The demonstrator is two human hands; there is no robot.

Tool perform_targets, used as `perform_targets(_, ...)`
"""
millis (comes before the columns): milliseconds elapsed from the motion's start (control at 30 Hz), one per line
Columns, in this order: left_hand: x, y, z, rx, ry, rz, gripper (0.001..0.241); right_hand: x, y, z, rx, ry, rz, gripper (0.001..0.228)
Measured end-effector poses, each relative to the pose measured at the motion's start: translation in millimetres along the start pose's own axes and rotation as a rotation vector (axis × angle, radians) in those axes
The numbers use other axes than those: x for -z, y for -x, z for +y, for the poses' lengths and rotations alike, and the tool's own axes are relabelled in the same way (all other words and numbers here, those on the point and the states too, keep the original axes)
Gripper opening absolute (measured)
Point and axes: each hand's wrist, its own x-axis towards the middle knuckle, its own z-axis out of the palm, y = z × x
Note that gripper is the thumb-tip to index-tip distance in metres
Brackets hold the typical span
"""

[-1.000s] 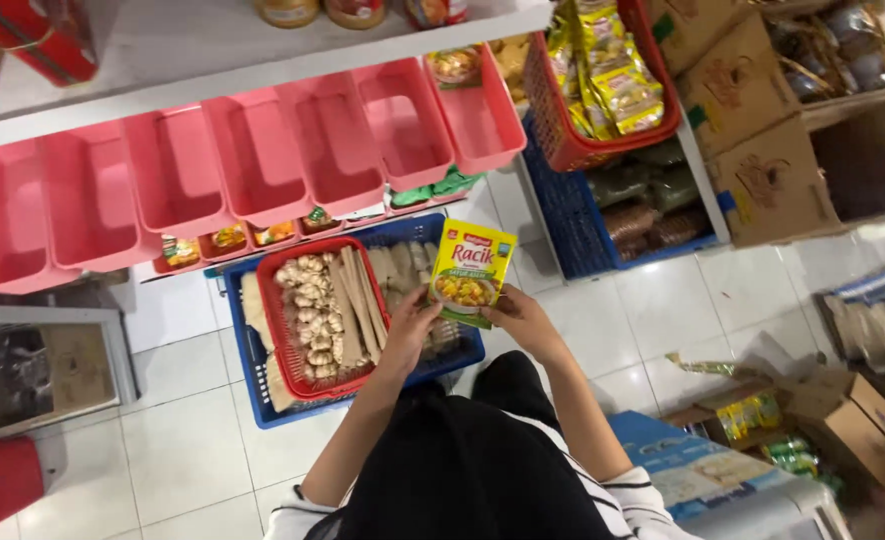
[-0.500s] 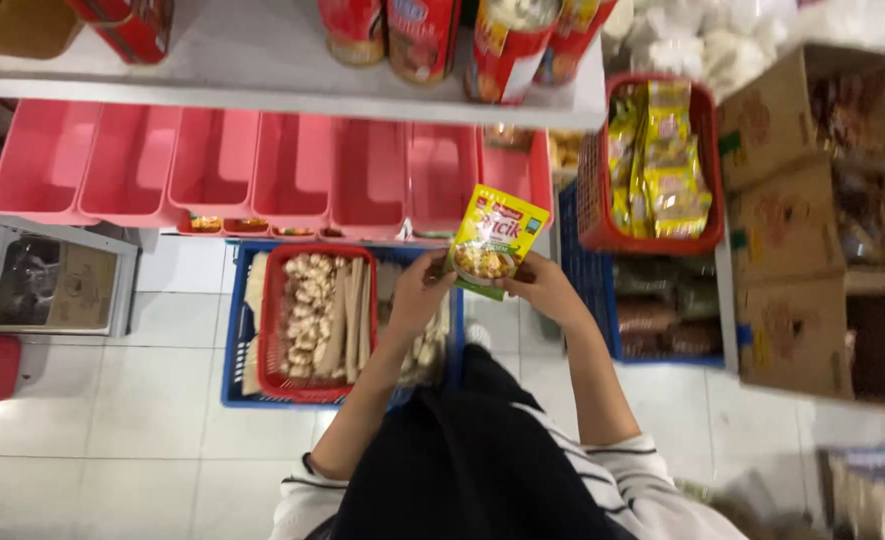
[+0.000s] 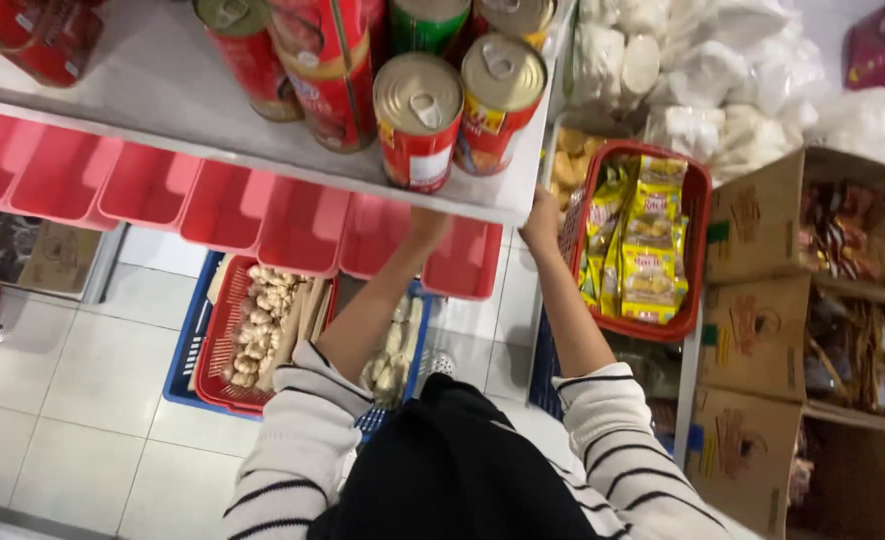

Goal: The person restocks shelves by picking up seasoning packets, cans, and sauce pouches from a basket and placing them into organizers and on the shelves by hand.

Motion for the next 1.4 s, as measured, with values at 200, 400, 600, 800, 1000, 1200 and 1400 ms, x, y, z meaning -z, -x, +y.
perform_targets(200,-4.4,21.8,14.1,-0.086,-0.154,-0.088,0.016,-25.8,-4.5,49.9,-0.056,-0.020,-0.116,0.022)
perform_targets(400,-24.0,38.9,0.6,0.034,-0.397,-0.409,0.018,-43.7,5.4,33.8,-0.106,-0.288,0.075,0.035)
perform_targets(600,-21.6,46.2,1.2,0.171,-0.341,-0.569,0.058,-17.5,23.2,-14.8,0.012,-0.028,0.073,0.049)
perform_targets(800,48.9,73.1,105.7,0.011,-0.128,-0.521,0.045,36.8,122.1,-33.8,-0.162,0.215,0.077,0.053)
perform_targets(1000,107.6,129.6,183.6,0.211,-0.027,-0.505,0.028,81.1,252.7,-74.5,-0.366,0.206,0.172,0.045)
perform_targets(1200,169.1,185.9,194.7,-0.068,0.089,-0.771,0.025,55.8,348.6,-134.4,-0.427,0.270,0.354,0.032)
perform_targets(1400,233.4,240.3,198.6,-0.038,0.102,-1.033,0.027,-36.4,450.8,-222.6,-0.650,0.062,0.438,0.032)
